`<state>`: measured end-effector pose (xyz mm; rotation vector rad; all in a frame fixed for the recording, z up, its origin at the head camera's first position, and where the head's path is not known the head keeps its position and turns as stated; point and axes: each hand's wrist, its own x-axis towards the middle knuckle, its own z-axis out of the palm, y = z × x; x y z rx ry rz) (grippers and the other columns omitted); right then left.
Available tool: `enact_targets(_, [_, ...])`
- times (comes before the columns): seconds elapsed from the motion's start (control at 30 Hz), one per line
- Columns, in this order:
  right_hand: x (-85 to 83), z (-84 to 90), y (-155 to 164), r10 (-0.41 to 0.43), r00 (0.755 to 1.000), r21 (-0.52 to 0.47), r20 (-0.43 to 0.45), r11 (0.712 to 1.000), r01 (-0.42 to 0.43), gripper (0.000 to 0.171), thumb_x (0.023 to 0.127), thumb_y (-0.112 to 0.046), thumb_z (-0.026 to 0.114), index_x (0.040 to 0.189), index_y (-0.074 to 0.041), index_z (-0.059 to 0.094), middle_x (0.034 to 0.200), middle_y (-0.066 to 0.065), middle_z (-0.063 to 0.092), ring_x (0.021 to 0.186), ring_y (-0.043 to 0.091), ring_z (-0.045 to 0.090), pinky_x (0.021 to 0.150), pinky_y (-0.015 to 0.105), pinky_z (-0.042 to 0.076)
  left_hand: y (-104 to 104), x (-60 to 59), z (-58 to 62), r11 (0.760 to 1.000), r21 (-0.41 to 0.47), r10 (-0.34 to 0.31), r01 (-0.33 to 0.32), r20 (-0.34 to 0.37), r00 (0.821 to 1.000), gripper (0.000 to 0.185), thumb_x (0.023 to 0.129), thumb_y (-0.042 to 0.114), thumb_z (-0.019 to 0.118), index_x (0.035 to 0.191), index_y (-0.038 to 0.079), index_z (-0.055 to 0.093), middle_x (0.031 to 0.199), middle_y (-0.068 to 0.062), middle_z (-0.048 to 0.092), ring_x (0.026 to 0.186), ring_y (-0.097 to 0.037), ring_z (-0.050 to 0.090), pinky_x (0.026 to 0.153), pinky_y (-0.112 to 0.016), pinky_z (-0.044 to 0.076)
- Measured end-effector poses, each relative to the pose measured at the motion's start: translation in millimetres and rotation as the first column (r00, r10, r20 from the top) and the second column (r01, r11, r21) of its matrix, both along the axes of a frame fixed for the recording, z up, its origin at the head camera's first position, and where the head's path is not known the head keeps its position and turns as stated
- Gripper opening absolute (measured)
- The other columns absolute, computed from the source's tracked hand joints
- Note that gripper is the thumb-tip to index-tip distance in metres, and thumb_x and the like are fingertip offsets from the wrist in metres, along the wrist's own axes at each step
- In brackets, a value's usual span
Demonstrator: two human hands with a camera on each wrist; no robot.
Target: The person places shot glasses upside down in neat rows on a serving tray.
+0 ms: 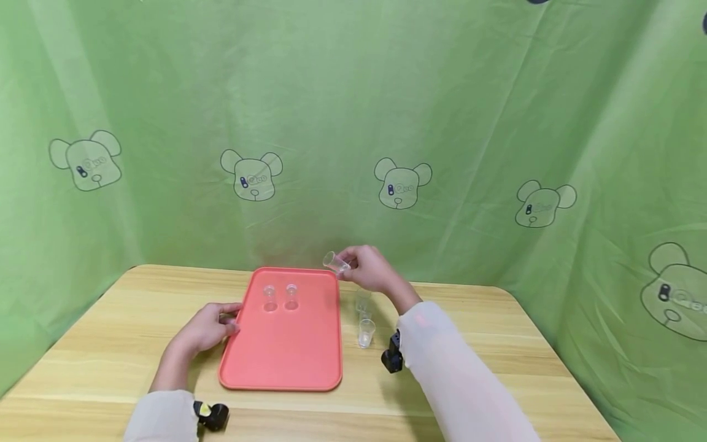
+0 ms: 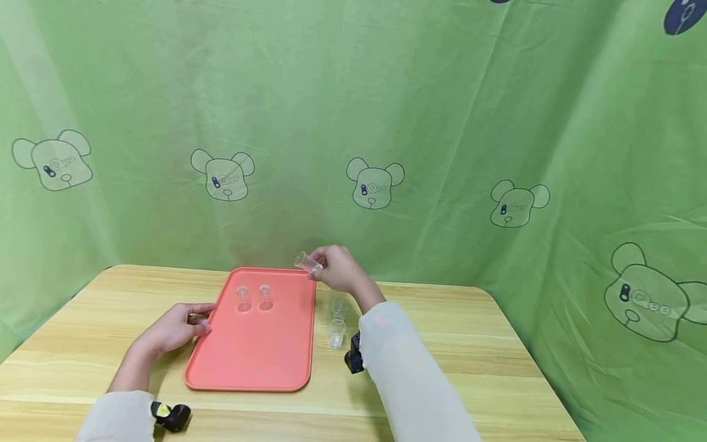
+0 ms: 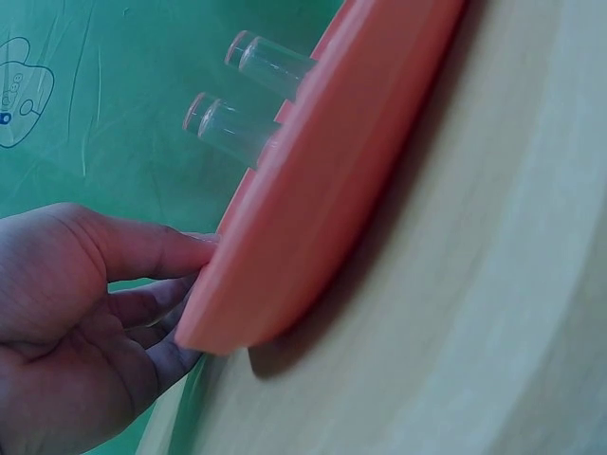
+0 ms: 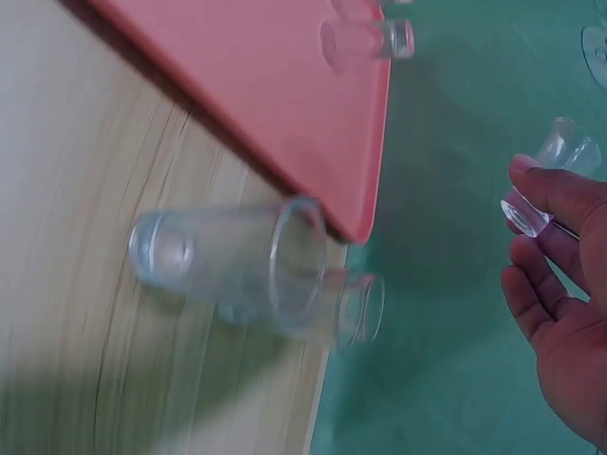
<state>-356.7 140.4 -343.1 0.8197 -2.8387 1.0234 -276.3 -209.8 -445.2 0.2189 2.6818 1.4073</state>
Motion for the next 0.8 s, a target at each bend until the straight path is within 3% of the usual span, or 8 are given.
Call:
enact_targets(0.53, [-1.7, -6.0, -36, 0.012, 1.000, 0.033, 0.003, 0.999, -0.012, 0.027, 0.088, -0.005, 0.079, 0.114, -0.001, 0.070, 0.100, 0.007, 0.072, 0.090, 0.018, 0.068, 0.079, 0.027, 0.058, -2, -2.0, -2.5, 1.000, 0.004, 0.005, -0.005, 0.004, 1.000, 0.049, 0.095, -0.004, 0.062, 0.142, -0.014, 0.050, 0.125, -0.025, 0.066, 0.111, -0.032, 0.065, 0.086, -0.037, 0.056])
enact_targets(0.8, [-2.5, -14.0, -47, 0.014, 1.000, 0.001, 0.015, 1.000, -0.014, 0.023, 0.086, -0.001, 0.079, 0.104, -0.003, 0.066, 0.095, 0.005, 0.069, 0.087, 0.017, 0.065, 0.079, 0.027, 0.057, -1, -2.1, -2.2, 1.000, -0.001, 0.007, -0.007, 0.000, 1.000, 0.050, 0.095, -0.004, 0.062, 0.142, -0.013, 0.050, 0.125, -0.025, 0.066, 0.110, -0.032, 0.065, 0.086, -0.037, 0.056])
